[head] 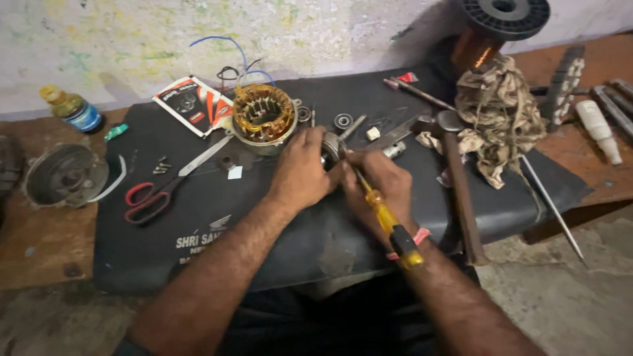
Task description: The person works on a cylindrical electrical component, using a screwdriver to adjust internal parts, a metal file to smooth surfaces, and sandpaper to abrade the shaft. They then apply a white lubricant from a bottle and tap the assembly with a hammer to seat components.
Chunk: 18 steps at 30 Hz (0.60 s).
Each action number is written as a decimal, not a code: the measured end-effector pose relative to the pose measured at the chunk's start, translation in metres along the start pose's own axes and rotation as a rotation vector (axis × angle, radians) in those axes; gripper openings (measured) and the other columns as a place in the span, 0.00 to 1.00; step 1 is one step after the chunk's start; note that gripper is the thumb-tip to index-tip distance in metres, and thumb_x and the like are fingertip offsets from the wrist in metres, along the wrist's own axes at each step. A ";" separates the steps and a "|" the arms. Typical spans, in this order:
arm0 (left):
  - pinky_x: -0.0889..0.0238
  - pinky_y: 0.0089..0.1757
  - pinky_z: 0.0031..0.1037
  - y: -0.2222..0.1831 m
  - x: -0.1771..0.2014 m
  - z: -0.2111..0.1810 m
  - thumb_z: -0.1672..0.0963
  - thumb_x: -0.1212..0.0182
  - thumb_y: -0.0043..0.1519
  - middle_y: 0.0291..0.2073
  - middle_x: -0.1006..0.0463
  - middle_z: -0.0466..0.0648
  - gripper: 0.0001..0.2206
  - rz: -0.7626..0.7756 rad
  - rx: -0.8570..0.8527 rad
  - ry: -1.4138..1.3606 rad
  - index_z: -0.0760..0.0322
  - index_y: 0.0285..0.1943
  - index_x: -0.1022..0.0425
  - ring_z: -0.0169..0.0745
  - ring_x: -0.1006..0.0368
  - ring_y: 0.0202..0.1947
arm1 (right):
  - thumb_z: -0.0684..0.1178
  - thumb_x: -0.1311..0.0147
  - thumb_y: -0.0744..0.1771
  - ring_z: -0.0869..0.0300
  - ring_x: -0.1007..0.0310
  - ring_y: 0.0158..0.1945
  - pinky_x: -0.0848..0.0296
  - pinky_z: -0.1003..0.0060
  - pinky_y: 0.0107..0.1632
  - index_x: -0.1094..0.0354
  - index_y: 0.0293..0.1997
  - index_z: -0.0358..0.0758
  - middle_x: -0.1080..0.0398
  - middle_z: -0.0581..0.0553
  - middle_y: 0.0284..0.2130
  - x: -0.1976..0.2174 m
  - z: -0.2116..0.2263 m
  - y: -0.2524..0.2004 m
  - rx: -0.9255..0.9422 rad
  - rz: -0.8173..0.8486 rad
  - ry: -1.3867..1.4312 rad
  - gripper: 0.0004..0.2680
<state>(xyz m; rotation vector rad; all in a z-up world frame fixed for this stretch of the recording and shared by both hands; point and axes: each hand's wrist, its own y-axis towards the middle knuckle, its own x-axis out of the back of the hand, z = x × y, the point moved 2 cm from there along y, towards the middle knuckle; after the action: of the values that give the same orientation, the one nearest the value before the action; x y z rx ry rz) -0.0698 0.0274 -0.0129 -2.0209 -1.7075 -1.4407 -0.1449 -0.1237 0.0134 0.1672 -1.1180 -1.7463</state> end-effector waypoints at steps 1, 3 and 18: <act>0.35 0.53 0.48 0.000 0.000 0.000 0.51 0.29 0.55 0.51 0.25 0.64 0.29 -0.004 -0.004 0.001 0.72 0.60 0.32 0.67 0.29 0.53 | 0.38 0.38 0.65 0.51 0.20 0.35 0.23 0.61 0.38 0.28 0.42 0.34 0.25 0.39 0.34 -0.001 -0.001 0.000 -0.027 0.006 0.005 0.05; 0.35 0.52 0.48 0.000 0.000 -0.001 0.51 0.29 0.55 0.50 0.25 0.64 0.29 -0.012 -0.010 0.007 0.72 0.60 0.32 0.67 0.29 0.53 | 0.38 0.38 0.65 0.50 0.21 0.34 0.24 0.61 0.37 0.28 0.41 0.34 0.26 0.39 0.32 -0.003 -0.001 0.000 -0.039 -0.004 -0.012 0.04; 0.33 0.51 0.45 0.001 0.005 -0.004 0.46 0.27 0.55 0.50 0.24 0.63 0.32 0.062 0.130 -0.036 0.73 0.59 0.32 0.64 0.27 0.52 | 0.42 0.40 0.67 0.59 0.18 0.38 0.22 0.67 0.42 0.27 0.43 0.32 0.21 0.40 0.34 -0.002 -0.020 -0.001 -0.298 -0.012 0.276 0.05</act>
<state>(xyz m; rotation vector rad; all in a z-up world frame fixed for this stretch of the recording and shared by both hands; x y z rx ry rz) -0.0720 0.0277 -0.0071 -2.0234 -1.6892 -1.2487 -0.1333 -0.1343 0.0012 0.2229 -0.6519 -1.8137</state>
